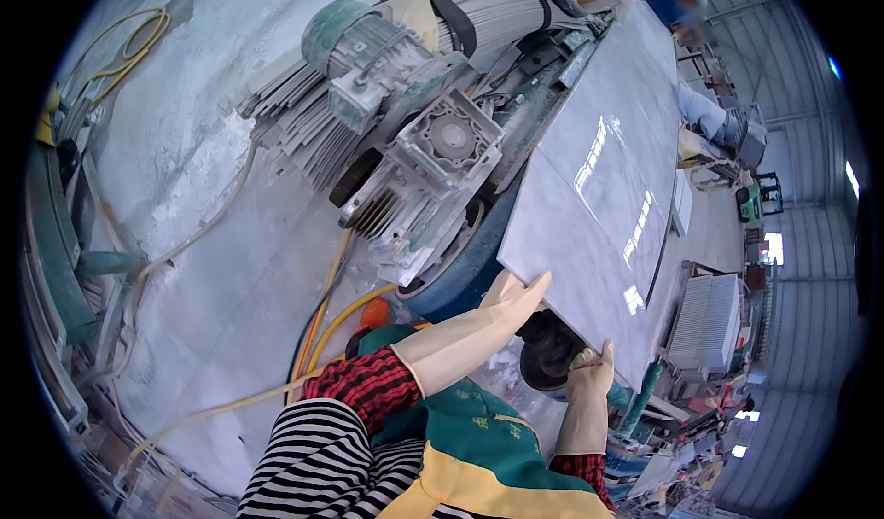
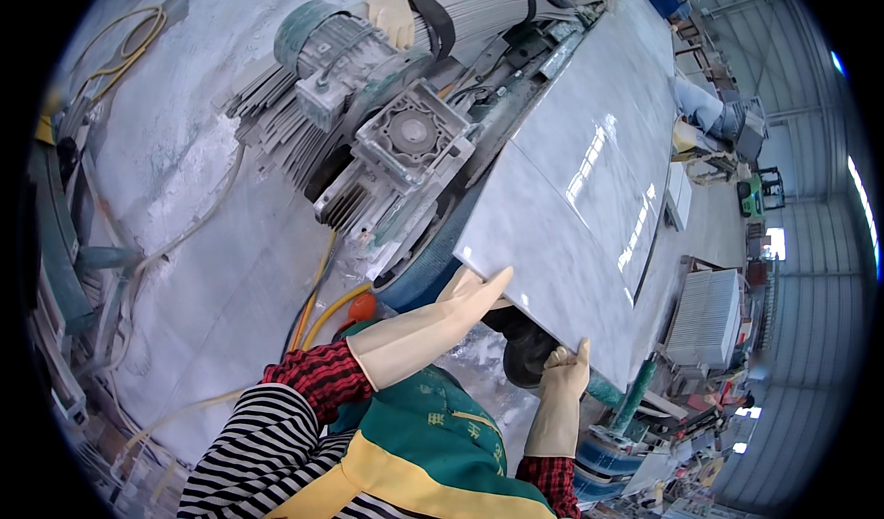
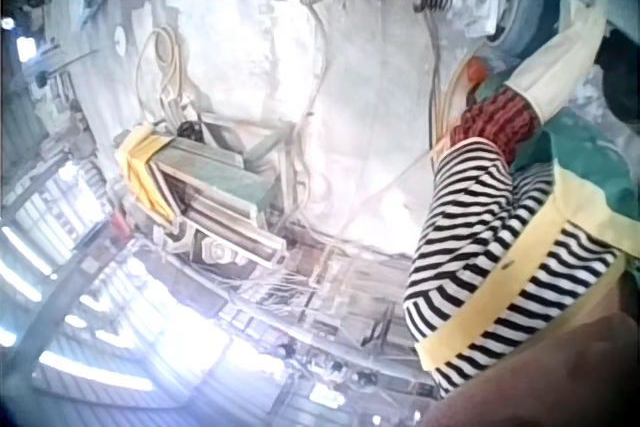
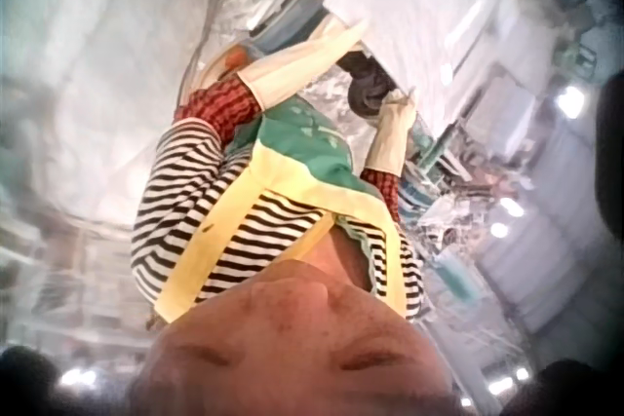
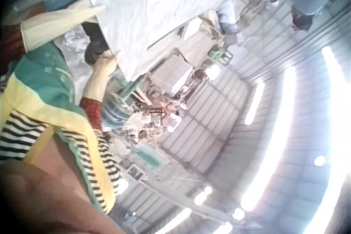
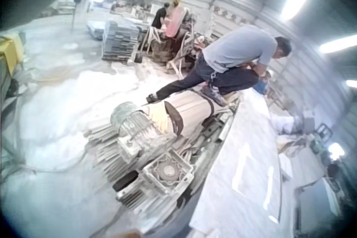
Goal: The person repeatedly picks up large rectangular tiles from a conveyor, turns them over, and places them back onto the conveyor. This action is performed multiple times in a repetitive loop throughout the clip.
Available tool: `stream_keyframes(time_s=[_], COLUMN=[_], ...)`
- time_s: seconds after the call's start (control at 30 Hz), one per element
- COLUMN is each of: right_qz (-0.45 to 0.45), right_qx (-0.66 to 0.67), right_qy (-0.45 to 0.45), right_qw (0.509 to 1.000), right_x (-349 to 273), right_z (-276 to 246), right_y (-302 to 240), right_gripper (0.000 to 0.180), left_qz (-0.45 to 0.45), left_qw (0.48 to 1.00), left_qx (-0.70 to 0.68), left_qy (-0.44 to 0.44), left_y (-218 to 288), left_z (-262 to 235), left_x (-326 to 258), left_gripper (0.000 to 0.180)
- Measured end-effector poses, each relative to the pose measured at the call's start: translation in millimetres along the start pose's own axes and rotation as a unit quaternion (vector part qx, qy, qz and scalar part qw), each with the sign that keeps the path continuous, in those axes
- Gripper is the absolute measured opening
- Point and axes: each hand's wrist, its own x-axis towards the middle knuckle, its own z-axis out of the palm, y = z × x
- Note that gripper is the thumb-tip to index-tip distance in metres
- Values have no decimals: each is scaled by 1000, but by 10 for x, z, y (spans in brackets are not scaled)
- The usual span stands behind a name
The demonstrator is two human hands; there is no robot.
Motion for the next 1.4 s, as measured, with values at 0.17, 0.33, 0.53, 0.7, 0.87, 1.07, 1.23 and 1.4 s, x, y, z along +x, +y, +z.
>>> stream_keyframes(time_s=[0.17, 0.33, 0.53, 0.7, 0.87, 1.07, 1.23, 1.4], right_qz=[7, -9, -9, 20, 79, 80, 114, 179], right_qx=[10, -9, 4, 27, 7, 34, 19, 17], right_qy=[-18, -39, -34, -31, -11, -23, -61, -212], right_qw=[1000, 999, 999, 999, 997, 996, 991, 961], right_x=[-93, -166, 2, -94, -189, 286, 213, 285], right_z=[94, 122, 9, 60, 52, -457, -495, -706], right_y=[-150, -231, -271, -205, 125, 623, 730, 906], right_gripper=[48, 49, 42, 46, 45, 43, 41, 47], left_qz=[-20, 9, -39, -59, -71, -180, -187, -244], left_qw=[995, 990, 987, 970, 965, 957, 958, 967], left_qx=[-16, -99, -71, -171, -230, 7, -3, -31], left_qy=[-95, -97, -141, -160, -106, -226, -215, -72], left_y=[291, 297, 821, 668, 232, -95, -369, -593], left_z=[-17, 74, -115, -141, -301, -235, 65, 344], left_x=[-16, 1, -287, -290, -297, -410, -523, -569], left_gripper=[53, 50, 50, 49, 50, 60, 66, 66])
